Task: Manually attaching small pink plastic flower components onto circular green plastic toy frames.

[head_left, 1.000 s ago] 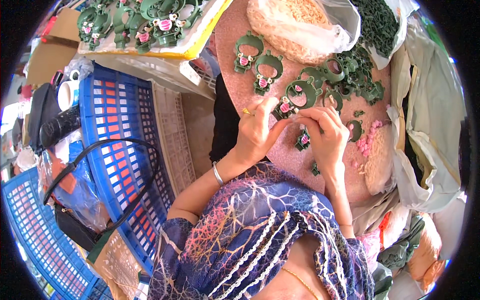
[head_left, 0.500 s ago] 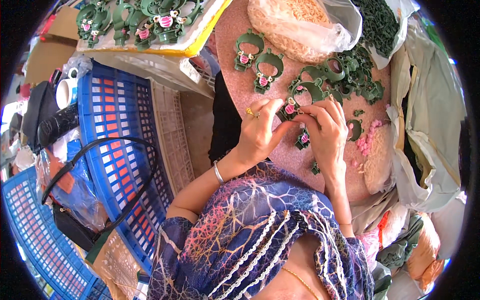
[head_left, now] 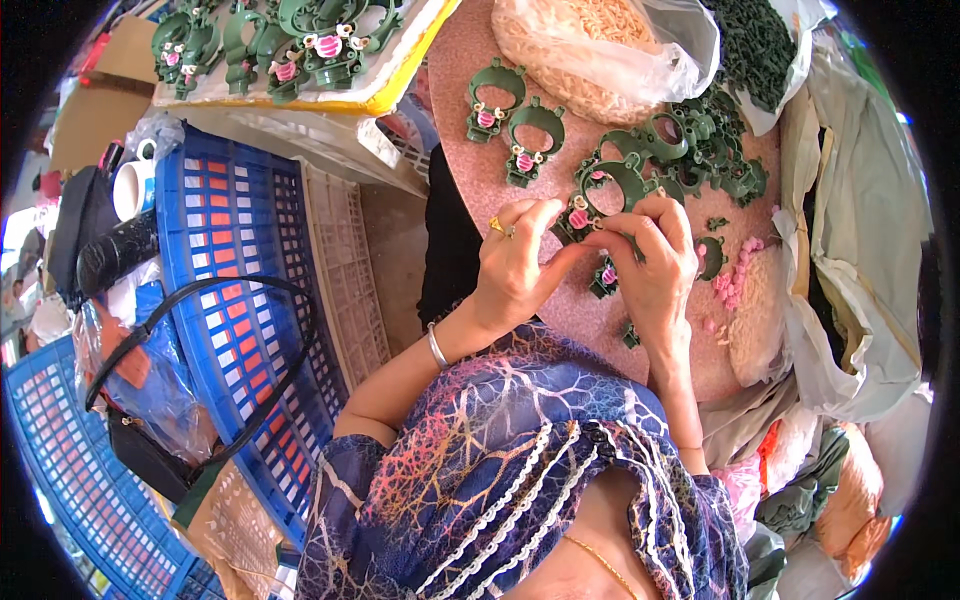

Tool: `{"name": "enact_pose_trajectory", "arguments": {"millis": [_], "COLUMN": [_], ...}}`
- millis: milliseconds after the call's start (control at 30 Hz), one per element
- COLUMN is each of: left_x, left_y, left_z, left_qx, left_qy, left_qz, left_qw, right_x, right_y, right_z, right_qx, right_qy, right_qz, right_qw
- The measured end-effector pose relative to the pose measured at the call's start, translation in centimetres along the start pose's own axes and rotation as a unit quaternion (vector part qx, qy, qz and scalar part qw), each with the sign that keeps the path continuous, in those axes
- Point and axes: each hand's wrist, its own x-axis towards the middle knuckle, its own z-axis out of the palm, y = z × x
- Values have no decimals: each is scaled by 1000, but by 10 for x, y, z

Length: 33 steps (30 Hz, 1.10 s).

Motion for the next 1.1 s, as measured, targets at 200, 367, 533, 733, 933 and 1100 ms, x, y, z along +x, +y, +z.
{"name": "enact_pose_trajectory", "arguments": {"millis": [200, 367, 533, 733, 933, 1100], "left_x": [-3, -18, -24, -30, -31, -27], "left_y": [3, -15, -27, -31, -32, -30], "left_z": [5, 0, 5, 6, 7, 9], "left_qx": [28, 92, 76, 55, 57, 74], "left_qy": [-25, -41, -31, -42, -57, -28], "left_qz": [-57, -50, -28, -44, -52, -39], "left_qw": [998, 994, 996, 997, 995, 996], "right_x": [-8, -13, -23, -22, -11, -7], "right_y": [-9, 20, 63, 72, 45, 61], "right_z": [-15, -37, -50, -38, -11, -1], "right_qx": [38, -6, -82, 2, 41, -144], "right_qy": [51, 62, 82, 85, 21, 62], "right_qz": [40, 170, 230, 244, 208, 160], "right_qw": [997, 983, 966, 966, 977, 975]}}
